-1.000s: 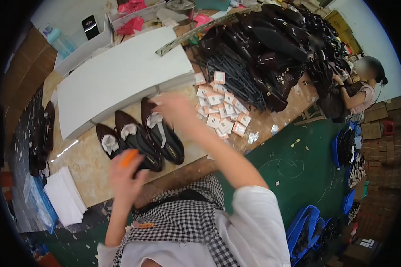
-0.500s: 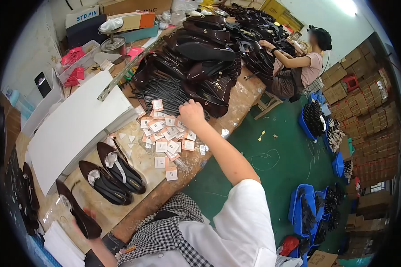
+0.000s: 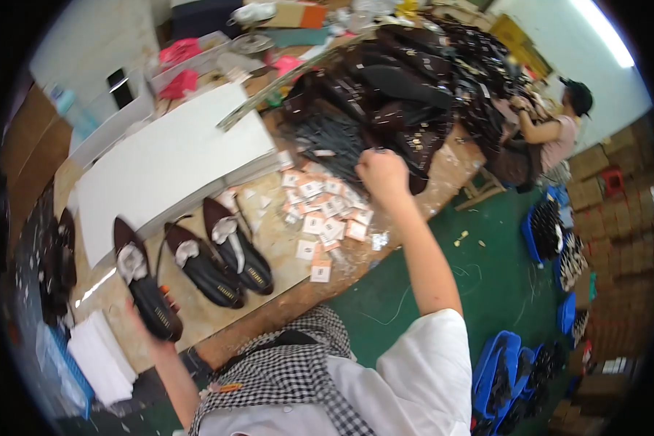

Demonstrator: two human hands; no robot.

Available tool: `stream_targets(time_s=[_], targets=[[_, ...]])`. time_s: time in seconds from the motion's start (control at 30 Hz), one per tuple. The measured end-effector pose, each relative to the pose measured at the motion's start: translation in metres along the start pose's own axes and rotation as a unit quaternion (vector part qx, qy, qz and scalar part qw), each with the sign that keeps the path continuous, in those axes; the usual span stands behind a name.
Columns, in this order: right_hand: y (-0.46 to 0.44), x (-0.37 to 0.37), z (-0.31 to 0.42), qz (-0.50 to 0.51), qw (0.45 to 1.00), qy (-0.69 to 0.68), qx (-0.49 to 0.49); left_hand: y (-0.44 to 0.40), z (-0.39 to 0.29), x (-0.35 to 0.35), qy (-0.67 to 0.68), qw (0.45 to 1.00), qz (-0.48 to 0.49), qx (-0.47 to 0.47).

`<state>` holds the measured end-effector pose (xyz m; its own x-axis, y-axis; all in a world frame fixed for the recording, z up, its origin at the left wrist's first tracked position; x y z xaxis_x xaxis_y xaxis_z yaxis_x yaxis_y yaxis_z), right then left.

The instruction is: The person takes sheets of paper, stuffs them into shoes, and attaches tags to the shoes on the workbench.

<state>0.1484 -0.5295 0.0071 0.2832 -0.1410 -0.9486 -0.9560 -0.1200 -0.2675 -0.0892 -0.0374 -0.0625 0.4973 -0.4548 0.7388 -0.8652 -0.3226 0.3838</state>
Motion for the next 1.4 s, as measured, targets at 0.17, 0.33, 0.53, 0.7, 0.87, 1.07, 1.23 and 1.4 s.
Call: stream_targets(time_s=[0.17,0.33,0.53,0.7,0.87,1.07,1.23,1.4], targets=[[0.017,-0.058,0.042,0.102,0.982,-0.150,0.053,-0.012,0.034,0.012,0.086,0.993,0.045,-0.068],[0.072,-0.089,0.169,0.126,0.887,-0.440,-0.063,-0.024,0.054,0.041,0.015,0.999,0.041,-0.007],[0.100,-0.118,0.255,0.199,0.847,-0.459,-0.181,-0.019,0.046,0.042,-0.051,0.996,-0.038,0.057],[0.091,-0.095,0.280,0.324,0.759,-0.554,-0.111,-0.020,0.046,0.028,-0.094,0.993,-0.004,0.078],[0.094,-0.099,0.290,0.227,0.789,-0.553,-0.142,-0.027,0.057,-0.008,-0.185,0.974,-0.006,0.127],[0.087,-0.117,0.306,-0.079,0.863,-0.470,-0.169,0.005,0.076,0.021,-0.134,0.981,-0.052,0.134],[0.107,-0.091,0.315,0.127,0.862,-0.437,-0.224,0.004,0.070,0.030,-0.097,0.991,-0.070,0.065],[0.047,-0.002,0.143,0.114,0.849,-0.514,0.046,-0.001,-0.020,-0.057,-0.256,0.950,-0.175,0.035]])
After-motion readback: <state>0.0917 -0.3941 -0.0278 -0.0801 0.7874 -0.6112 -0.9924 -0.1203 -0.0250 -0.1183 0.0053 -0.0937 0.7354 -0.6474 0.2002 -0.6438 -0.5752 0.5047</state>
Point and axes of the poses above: each hand's wrist, its own y-axis away from the middle knuckle, its own x-axis out of the palm, z = x × y, the point moved 3 cm from there along -y, towards the middle knuckle, and after that the axes turned 15 degrees about y, right-handed, at the moved point
